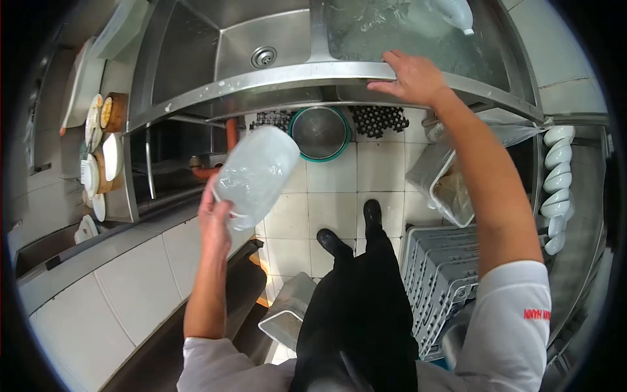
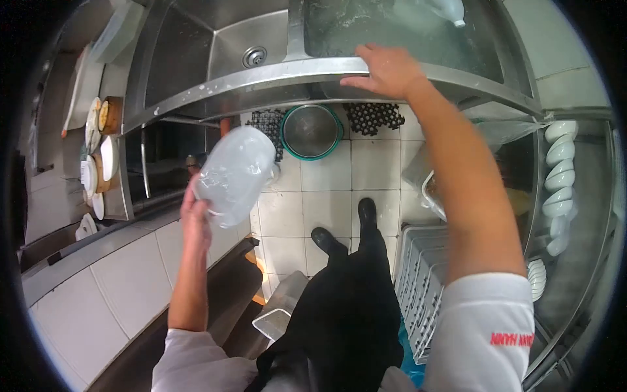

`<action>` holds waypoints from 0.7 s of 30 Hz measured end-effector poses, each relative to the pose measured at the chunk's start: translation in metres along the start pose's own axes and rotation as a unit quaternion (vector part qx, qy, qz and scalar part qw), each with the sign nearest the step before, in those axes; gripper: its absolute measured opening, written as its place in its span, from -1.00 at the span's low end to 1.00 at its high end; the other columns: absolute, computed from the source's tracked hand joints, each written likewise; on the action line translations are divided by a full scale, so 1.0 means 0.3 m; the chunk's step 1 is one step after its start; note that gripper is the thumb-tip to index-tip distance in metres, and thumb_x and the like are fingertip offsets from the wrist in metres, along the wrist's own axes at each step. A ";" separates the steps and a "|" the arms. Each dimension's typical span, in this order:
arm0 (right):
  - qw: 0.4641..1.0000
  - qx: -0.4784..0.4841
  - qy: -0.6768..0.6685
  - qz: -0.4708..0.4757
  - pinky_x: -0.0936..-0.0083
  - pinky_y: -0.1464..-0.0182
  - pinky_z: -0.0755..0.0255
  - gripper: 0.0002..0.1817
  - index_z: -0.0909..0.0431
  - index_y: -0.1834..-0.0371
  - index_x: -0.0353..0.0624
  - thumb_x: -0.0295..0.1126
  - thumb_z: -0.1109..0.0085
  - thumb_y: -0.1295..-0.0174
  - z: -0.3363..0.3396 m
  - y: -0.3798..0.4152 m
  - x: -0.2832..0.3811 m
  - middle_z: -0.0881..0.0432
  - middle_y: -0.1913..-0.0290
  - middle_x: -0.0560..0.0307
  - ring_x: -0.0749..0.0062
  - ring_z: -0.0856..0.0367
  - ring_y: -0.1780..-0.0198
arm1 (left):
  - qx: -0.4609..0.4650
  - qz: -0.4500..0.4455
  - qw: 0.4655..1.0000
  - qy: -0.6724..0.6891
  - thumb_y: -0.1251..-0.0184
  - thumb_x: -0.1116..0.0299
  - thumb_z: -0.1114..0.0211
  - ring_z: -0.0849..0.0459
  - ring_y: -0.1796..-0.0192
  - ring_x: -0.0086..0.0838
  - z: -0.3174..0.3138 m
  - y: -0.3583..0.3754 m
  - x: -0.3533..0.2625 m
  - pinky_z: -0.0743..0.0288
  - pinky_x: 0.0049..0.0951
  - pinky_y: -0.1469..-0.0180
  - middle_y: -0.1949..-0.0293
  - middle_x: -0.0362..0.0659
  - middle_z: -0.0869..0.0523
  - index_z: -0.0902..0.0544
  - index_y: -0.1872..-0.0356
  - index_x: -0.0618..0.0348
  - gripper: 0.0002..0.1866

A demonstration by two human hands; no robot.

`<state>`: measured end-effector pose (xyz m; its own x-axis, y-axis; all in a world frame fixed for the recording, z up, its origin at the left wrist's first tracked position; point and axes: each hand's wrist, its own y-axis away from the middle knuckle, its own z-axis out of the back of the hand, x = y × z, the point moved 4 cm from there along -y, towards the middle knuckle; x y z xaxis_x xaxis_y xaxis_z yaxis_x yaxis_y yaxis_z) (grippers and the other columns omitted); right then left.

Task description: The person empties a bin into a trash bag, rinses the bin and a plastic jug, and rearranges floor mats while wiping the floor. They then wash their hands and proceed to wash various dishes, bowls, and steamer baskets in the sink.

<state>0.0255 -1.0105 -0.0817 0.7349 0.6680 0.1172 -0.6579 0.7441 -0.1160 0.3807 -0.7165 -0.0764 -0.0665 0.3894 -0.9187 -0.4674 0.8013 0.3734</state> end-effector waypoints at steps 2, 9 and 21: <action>1.000 -0.013 0.009 0.007 0.15 0.25 -0.51 -0.32 -0.46 0.14 -0.18 0.30 -0.12 -0.10 -0.015 -0.001 -0.004 -0.60 0.21 -0.04 -0.07 -0.61 0.24 | 0.017 0.017 0.999 0.034 0.03 0.54 -0.14 -0.56 0.17 -0.61 0.021 -0.057 0.270 -0.43 -0.60 0.24 -0.01 -0.22 -0.62 -0.38 -0.34 0.10 -0.28; 0.999 -0.026 0.045 0.008 0.16 0.36 -0.52 -0.34 -0.52 0.18 -0.12 0.32 -0.15 -0.07 -0.013 -0.006 0.004 -0.64 0.48 -0.03 -0.07 -0.63 0.42 | -0.008 0.186 0.981 0.055 -0.05 0.48 -0.25 -0.52 0.32 -0.60 -0.189 -0.235 0.991 -0.41 -0.58 0.31 0.17 -0.23 -0.64 -0.34 -0.37 0.05 -0.27; 0.992 -0.053 0.111 0.025 0.19 0.43 -0.54 -0.32 -0.52 0.25 -0.11 0.37 -0.18 0.00 -0.037 -0.009 -0.004 -0.61 0.58 -0.07 -0.03 -0.63 0.49 | -0.097 0.196 0.953 0.211 -0.11 0.44 -0.23 -0.48 0.19 -0.52 -0.495 -0.386 1.172 -0.40 -0.52 0.26 0.03 -0.19 -0.56 -0.25 -0.38 0.04 -0.29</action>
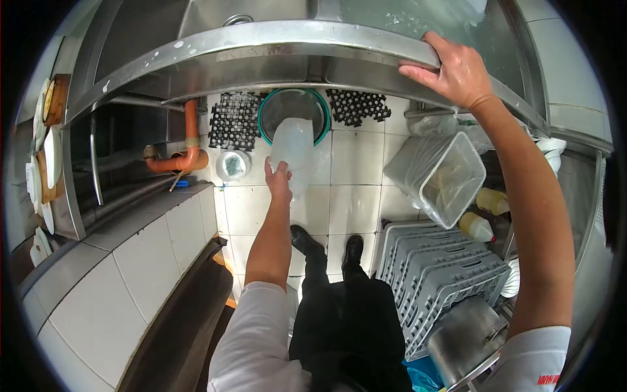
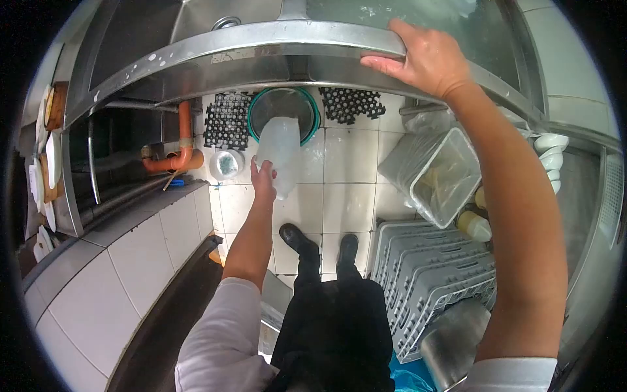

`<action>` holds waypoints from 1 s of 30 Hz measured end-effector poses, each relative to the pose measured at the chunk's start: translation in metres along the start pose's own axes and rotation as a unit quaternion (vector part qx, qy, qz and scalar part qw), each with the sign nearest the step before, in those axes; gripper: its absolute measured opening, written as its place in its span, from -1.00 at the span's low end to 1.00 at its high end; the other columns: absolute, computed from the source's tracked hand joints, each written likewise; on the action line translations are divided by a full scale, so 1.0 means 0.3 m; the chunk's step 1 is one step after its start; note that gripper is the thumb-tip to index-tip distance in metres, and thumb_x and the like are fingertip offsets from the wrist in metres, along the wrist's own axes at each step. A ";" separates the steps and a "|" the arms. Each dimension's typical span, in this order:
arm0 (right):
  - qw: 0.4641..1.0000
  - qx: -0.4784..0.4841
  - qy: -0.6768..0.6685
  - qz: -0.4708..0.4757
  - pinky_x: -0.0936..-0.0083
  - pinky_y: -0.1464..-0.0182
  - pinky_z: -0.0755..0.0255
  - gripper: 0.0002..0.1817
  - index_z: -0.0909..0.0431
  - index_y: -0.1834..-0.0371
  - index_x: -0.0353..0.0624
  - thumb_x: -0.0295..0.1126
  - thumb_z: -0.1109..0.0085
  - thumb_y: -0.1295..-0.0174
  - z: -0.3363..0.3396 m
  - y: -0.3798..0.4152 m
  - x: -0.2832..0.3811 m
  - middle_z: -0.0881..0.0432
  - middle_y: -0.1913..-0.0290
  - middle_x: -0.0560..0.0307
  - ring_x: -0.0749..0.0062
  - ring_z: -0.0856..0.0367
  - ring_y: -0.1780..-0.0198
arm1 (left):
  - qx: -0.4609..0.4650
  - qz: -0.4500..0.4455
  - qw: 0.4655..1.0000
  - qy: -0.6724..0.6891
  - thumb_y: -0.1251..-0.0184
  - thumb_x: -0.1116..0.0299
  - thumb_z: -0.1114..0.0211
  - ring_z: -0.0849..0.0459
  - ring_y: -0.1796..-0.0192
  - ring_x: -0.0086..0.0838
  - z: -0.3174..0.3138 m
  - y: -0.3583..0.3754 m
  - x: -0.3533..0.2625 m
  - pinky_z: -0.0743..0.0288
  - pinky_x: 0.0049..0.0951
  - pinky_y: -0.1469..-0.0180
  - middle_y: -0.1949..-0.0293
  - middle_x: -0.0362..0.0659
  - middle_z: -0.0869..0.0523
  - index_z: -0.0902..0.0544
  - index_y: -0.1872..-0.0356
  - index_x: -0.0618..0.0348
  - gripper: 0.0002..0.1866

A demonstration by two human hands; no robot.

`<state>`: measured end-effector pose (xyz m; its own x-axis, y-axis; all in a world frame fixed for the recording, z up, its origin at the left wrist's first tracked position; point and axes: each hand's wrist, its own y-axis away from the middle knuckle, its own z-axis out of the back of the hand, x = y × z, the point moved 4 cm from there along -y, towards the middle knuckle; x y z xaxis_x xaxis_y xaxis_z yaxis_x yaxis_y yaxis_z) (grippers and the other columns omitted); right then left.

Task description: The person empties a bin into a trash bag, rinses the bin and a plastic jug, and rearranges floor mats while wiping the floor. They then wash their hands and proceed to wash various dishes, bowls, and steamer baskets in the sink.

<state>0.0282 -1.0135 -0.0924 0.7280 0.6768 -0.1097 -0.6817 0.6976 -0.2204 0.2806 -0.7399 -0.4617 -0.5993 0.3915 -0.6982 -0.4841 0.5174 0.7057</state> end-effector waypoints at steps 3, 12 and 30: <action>1.000 -0.011 -0.009 0.010 0.20 0.44 -0.53 -0.32 -0.49 0.31 -0.12 0.36 -0.19 0.01 0.004 -0.001 -0.001 -0.60 0.60 -0.07 -0.03 -0.62 0.50 | -0.038 -0.008 0.998 0.039 -0.12 0.45 -0.23 -0.47 0.18 -0.52 0.017 -0.029 0.009 -0.39 -0.50 0.25 0.02 -0.19 -0.55 -0.21 -0.39 0.02 -0.27; 1.000 -0.011 -0.020 -0.003 0.16 0.44 -0.52 -0.33 -0.49 0.34 -0.13 0.35 -0.20 0.00 0.003 -0.001 -0.005 -0.57 0.64 -0.06 -0.09 -0.59 0.52 | -0.137 -0.083 0.981 -0.114 -0.04 0.39 -0.33 -0.58 0.23 -0.35 0.192 -0.002 -0.048 -0.46 -0.40 0.15 0.15 -0.09 -0.65 -0.18 -0.43 0.05 -0.16; 0.999 -0.029 -0.034 0.002 0.15 0.42 -0.52 -0.35 -0.51 0.29 -0.11 0.33 -0.20 -0.01 0.020 0.003 -0.001 -0.60 0.57 -0.02 -0.05 -0.62 0.48 | -0.028 -0.020 0.970 -0.240 -0.06 0.22 -0.44 -0.57 0.38 -0.43 0.113 -0.014 0.062 -0.50 -0.43 0.29 0.28 -0.10 -0.67 -0.26 -0.40 0.19 -0.15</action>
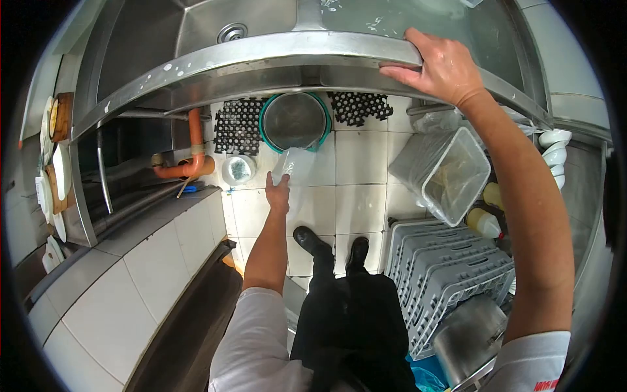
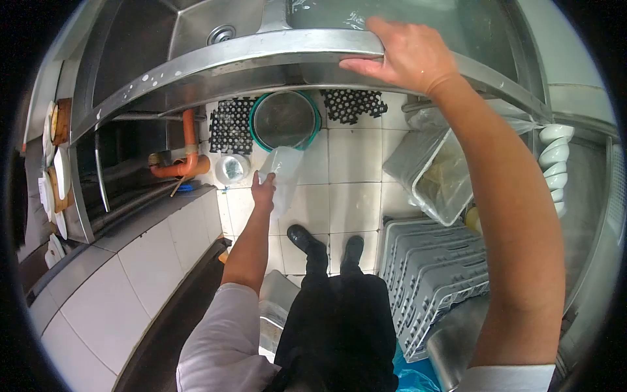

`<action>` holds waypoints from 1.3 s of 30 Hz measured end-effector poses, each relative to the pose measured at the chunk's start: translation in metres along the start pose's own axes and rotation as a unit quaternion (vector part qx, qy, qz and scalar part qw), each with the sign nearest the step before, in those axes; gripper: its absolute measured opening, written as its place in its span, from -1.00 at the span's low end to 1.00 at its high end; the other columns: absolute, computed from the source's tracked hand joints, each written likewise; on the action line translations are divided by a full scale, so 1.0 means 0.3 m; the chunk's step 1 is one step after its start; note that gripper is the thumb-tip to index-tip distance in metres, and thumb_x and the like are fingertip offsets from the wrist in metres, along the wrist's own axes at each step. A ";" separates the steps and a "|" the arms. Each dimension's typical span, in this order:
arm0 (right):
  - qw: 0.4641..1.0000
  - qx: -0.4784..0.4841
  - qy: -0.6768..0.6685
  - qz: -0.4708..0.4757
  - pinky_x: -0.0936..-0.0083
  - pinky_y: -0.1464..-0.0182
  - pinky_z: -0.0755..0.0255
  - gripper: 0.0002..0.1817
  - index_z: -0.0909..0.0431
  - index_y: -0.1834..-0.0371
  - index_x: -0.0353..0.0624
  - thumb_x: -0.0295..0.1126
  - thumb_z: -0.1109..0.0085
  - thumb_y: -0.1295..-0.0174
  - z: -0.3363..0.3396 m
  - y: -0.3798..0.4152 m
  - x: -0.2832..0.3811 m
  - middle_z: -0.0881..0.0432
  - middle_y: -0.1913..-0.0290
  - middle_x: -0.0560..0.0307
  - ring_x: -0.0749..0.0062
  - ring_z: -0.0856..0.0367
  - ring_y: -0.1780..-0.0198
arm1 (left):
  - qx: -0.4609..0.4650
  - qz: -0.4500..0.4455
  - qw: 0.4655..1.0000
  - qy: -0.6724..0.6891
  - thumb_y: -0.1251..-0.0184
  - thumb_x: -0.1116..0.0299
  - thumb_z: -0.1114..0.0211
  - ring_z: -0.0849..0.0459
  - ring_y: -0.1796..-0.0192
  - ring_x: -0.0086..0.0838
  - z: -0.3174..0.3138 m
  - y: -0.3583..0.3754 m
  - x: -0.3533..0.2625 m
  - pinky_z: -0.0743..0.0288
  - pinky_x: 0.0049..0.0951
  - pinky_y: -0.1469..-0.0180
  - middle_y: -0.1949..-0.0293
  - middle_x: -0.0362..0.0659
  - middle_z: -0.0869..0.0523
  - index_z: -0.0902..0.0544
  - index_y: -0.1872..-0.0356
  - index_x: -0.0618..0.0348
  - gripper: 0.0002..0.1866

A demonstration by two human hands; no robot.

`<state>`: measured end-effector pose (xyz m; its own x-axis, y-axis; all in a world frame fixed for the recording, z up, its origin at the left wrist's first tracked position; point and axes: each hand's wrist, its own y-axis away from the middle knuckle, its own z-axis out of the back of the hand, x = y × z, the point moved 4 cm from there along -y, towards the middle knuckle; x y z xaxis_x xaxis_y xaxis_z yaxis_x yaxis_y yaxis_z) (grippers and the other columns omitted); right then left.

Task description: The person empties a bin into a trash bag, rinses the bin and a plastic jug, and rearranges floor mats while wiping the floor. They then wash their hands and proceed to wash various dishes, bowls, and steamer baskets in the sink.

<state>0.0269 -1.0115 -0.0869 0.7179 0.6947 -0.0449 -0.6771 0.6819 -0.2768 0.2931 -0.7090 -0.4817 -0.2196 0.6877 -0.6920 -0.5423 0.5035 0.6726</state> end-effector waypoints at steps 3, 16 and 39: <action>1.000 0.014 0.001 0.000 0.20 0.44 -0.51 -0.41 -0.47 0.32 -0.14 0.23 -0.29 -0.01 0.003 -0.002 0.001 -0.59 0.58 -0.07 -0.05 -0.60 0.50 | 0.009 0.051 0.990 0.128 -0.12 0.16 -0.44 -0.46 0.47 -0.50 -0.062 -0.001 -0.063 -0.45 -0.52 0.37 0.32 -0.13 -0.62 -0.23 -0.39 0.29 -0.14; 0.997 0.069 -0.024 -0.036 0.18 0.36 -0.55 -0.36 -0.49 0.28 -0.09 0.34 -0.15 -0.04 0.015 -0.007 -0.012 -0.65 0.46 -0.03 -0.02 -0.65 0.41 | 0.006 0.161 0.941 0.297 -0.38 -0.13 -0.02 -0.38 0.52 -0.52 0.252 0.226 -0.318 -0.27 -0.52 0.47 0.44 -0.27 -0.45 -0.51 0.09 -0.05 -0.60; 0.870 0.115 -0.242 -0.415 0.17 -0.20 -0.33 -0.36 -0.52 -0.07 -0.25 0.13 -0.07 -0.20 -0.089 -0.053 -0.247 -0.57 -0.04 -0.24 -0.04 -0.54 -0.09 | 0.273 -0.255 0.897 0.237 -0.41 0.01 -0.12 -0.47 -0.20 -0.29 -1.025 0.303 -1.979 -0.31 -0.37 -0.25 -0.23 -0.02 -0.47 -0.24 -0.38 0.12 -0.36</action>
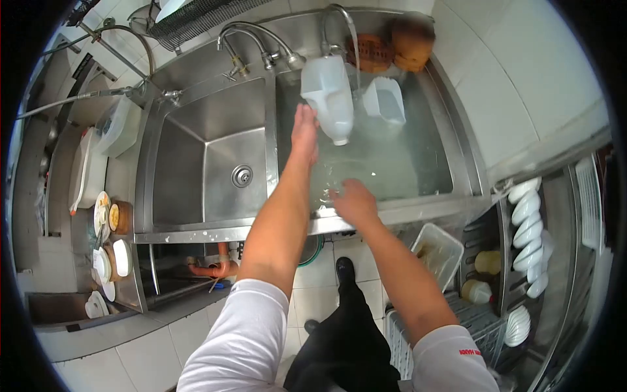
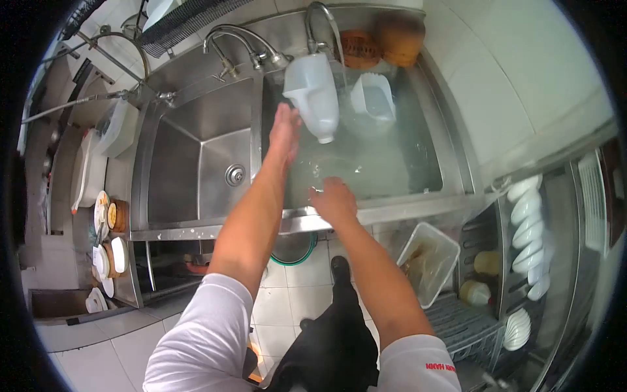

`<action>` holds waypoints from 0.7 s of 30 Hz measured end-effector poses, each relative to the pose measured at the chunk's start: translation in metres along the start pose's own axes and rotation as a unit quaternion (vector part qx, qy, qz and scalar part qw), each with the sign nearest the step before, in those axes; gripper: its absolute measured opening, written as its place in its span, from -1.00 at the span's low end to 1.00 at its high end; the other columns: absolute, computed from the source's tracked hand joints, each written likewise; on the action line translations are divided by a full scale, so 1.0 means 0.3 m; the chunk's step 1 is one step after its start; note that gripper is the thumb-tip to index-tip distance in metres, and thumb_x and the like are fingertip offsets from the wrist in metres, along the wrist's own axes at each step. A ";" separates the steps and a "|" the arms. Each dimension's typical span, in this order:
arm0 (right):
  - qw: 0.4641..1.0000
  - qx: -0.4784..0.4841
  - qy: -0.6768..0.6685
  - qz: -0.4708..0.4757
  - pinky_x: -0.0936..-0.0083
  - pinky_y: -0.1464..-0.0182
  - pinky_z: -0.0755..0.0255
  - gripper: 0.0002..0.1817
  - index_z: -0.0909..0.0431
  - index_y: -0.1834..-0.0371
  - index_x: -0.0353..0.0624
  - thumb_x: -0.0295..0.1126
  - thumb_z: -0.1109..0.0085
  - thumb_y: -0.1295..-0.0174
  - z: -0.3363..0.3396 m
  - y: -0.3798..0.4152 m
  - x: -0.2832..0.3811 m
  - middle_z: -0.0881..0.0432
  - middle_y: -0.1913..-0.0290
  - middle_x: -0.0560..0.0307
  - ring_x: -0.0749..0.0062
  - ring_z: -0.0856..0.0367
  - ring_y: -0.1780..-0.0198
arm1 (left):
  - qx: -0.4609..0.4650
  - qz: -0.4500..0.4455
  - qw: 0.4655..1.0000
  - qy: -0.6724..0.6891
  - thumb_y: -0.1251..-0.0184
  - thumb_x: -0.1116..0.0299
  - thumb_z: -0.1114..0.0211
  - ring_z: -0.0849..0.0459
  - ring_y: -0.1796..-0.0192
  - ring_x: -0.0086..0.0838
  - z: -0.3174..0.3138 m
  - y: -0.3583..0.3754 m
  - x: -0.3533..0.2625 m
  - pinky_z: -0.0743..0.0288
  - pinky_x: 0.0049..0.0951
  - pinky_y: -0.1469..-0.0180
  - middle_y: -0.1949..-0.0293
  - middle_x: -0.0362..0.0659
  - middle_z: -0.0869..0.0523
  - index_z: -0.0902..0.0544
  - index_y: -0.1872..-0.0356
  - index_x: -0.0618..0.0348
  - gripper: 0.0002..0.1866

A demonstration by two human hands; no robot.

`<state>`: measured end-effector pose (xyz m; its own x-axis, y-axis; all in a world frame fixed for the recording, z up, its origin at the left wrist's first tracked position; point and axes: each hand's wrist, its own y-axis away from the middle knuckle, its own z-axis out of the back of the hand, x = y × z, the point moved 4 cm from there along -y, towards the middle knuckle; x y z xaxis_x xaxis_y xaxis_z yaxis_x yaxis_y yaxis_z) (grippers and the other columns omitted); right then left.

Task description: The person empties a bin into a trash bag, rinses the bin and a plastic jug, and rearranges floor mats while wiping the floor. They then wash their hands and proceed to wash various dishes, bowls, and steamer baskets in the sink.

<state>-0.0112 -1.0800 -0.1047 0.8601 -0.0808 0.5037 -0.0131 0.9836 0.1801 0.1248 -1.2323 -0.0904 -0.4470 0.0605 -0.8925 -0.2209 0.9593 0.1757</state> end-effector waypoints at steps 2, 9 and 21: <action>0.990 -0.099 -0.021 -0.095 0.18 -0.25 -0.31 -0.39 -0.50 -0.10 -0.28 0.05 -0.08 -0.20 -0.129 -0.167 -0.217 -0.55 -0.11 -0.24 -0.05 -0.53 -0.13 | -0.045 0.071 0.994 -0.067 -0.42 -0.01 -0.08 -0.36 -0.33 -0.26 0.086 0.048 0.018 -0.21 -0.33 -0.35 -0.33 0.01 -0.38 -0.20 -0.42 0.09 -0.34; 0.789 0.090 -0.483 -0.370 0.25 -0.20 -0.42 -0.35 -0.48 -0.08 -0.39 0.04 0.18 -0.29 -0.293 -0.421 -0.592 -0.58 -0.05 -0.22 0.04 -0.55 -0.13 | -0.168 0.025 0.975 0.140 -0.44 0.02 -0.04 -0.52 -0.13 -0.41 0.438 0.087 -0.168 -0.35 -0.40 -0.18 -0.11 -0.14 -0.57 -0.45 -0.23 0.05 -0.53; 0.872 0.257 -0.415 0.036 0.22 -0.29 -0.29 -0.13 -0.10 -0.36 -0.41 0.01 -0.19 -0.15 -0.255 -0.308 0.847 -0.33 -0.33 -0.23 -0.03 -0.35 -0.32 | -0.125 0.054 0.849 -0.510 -0.29 0.02 -0.14 -0.44 -0.23 -0.15 0.790 -0.249 -0.028 -0.34 -0.11 -0.23 -0.18 -0.03 -0.51 -0.35 -0.27 0.13 -0.40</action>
<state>0.2475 -1.1791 -0.0582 0.1854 -0.3197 0.9292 -0.4618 0.8064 0.3695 0.3505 -1.2391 -0.1947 0.4779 0.4750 -0.7389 -0.4614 0.8515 0.2490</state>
